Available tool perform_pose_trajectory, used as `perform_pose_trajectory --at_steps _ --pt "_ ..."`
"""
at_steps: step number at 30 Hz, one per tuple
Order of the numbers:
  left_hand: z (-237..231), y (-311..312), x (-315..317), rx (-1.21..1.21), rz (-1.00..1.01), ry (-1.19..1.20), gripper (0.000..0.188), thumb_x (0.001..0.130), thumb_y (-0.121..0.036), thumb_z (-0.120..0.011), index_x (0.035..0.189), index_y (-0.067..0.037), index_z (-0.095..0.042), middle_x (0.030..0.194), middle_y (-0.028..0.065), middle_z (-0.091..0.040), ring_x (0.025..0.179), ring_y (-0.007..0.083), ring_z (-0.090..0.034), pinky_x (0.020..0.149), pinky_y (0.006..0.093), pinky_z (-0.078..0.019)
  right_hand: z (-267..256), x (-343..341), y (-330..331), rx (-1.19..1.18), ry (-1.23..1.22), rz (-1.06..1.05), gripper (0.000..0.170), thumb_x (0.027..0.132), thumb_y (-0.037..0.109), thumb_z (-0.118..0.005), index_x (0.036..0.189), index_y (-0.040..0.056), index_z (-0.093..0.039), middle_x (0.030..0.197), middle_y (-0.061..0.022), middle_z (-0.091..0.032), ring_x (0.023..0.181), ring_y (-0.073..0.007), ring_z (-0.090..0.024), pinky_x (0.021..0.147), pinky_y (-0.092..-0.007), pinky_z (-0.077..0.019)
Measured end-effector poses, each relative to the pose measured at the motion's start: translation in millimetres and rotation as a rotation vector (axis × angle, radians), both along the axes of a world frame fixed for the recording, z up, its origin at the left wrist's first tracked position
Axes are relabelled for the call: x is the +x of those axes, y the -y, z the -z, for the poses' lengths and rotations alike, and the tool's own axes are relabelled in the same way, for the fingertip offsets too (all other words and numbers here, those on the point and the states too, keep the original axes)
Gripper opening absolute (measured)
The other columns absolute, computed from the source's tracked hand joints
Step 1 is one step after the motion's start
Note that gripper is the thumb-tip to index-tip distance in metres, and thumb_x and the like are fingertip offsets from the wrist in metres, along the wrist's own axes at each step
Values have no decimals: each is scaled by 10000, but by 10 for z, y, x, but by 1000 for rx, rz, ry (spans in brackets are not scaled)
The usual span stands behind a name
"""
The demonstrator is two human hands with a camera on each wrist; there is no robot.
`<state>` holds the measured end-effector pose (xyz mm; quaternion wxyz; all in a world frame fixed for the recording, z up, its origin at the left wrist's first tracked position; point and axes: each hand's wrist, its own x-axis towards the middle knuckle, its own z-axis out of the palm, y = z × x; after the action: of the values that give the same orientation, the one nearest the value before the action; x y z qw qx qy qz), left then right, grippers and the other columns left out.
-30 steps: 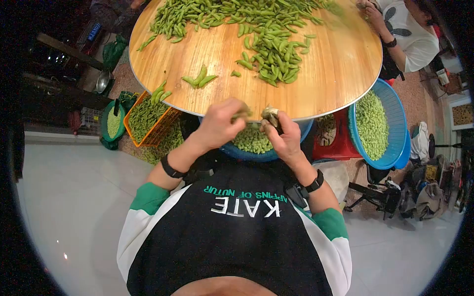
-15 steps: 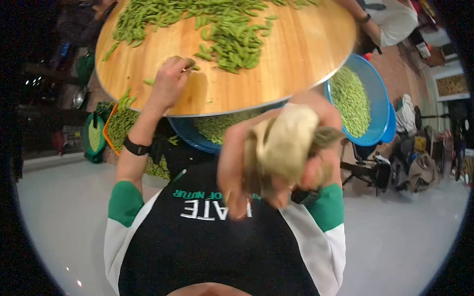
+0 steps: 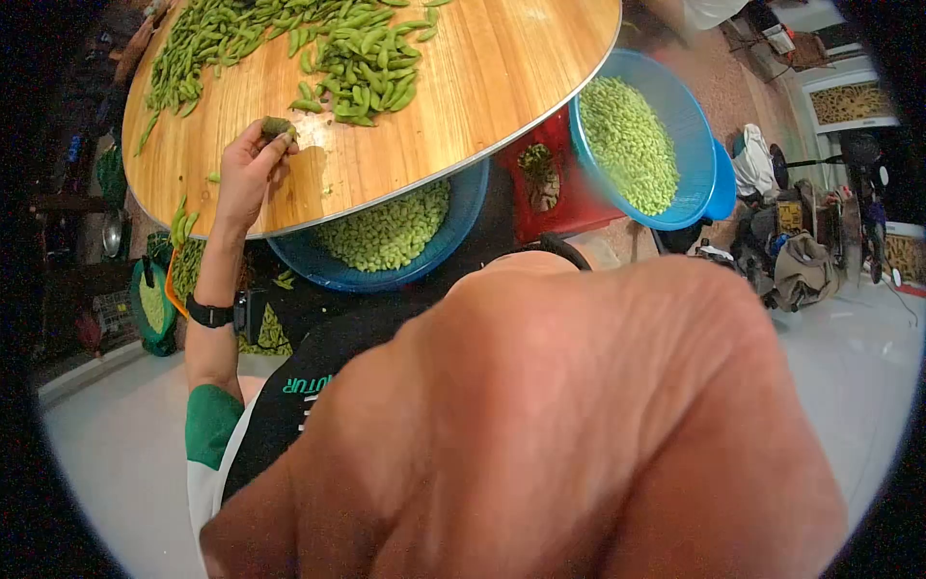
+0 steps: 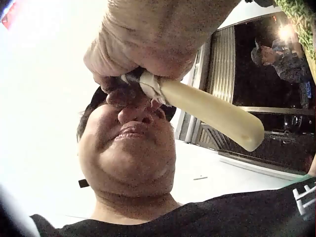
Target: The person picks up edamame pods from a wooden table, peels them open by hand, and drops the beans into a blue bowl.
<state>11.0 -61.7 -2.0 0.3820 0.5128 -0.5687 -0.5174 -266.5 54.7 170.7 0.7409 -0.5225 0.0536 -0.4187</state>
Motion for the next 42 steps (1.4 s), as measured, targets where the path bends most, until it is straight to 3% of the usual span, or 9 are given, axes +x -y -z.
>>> perform_pose_trajectory --at_steps 15,16,17,19,20,22,33,39,42 --pt "14 -207 -89 148 64 -454 82 915 -48 -563 976 -16 -607 808 37 -650 642 55 -553 540 177 -428 474 223 289 18 -349 453 207 955 134 -468 1102 10 -544 698 -71 -589 547 -128 -539 495 -262 -420" --pt "-35 -246 -110 123 38 -370 67 916 -62 -562 954 -31 -608 783 25 -643 618 48 -542 526 175 -417 -24 -128 -83 6 -366 482 217 957 140 -468 1114 13 -545 701 -66 -588 547 -119 -535 485 -252 -415" --pt "-71 -287 -138 120 -1 -361 67 913 -77 -566 950 -40 -608 765 17 -636 606 46 -538 522 176 -412 459 -116 383 -12 -377 505 227 959 147 -468 1126 15 -546 704 -60 -587 546 -111 -531 475 -242 -410" --pt "-98 -346 -128 95 27 -351 64 912 -80 -564 942 -41 -605 750 13 -627 600 45 -533 520 181 -410 490 356 218 -25 -394 545 247 963 160 -467 1149 19 -548 710 -50 -585 544 -93 -523 456 -221 -400" --pt "-109 -384 -132 85 44 -374 63 913 -83 -564 936 -40 -604 746 11 -623 599 45 -531 522 184 -410 771 425 409 62 -430 423 301 991 187 -409 1204 7 -524 710 -25 -543 516 -50 -447 449 -197 -358" --pt "-189 -455 -183 75 67 -412 66 915 -85 -558 929 -34 -599 742 9 -619 599 47 -528 530 187 -407 1163 535 455 166 -501 401 343 998 199 -389 1277 25 -484 751 -24 -551 518 -47 -453 450 -192 -361" --pt "-173 -581 -237 83 118 -344 67 920 -77 -563 889 -19 -572 761 -3 -600 647 31 -506 544 188 -392 1567 698 413 254 -391 270 232 1007 207 -419 1054 11 -535 777 -19 -554 540 -42 -473 413 -180 -368" --pt "-145 -623 -247 -39 77 -226 54 897 -32 -571 874 17 -570 768 18 -603 707 61 -538 625 222 -449 1598 721 383 310 -310 256 285 1005 204 -429 1178 -3 -518 784 -31 -560 549 -47 -480 414 -172 -364" --pt "-115 -660 -260 -160 77 -173 68 910 -59 -564 935 2 -577 791 -16 -589 679 37 -499 593 196 -414 1618 723 369 284 -316 259 411 1000 192 -432 1369 13 -405 786 -46 -564 514 -56 -444 413 -172 -343"
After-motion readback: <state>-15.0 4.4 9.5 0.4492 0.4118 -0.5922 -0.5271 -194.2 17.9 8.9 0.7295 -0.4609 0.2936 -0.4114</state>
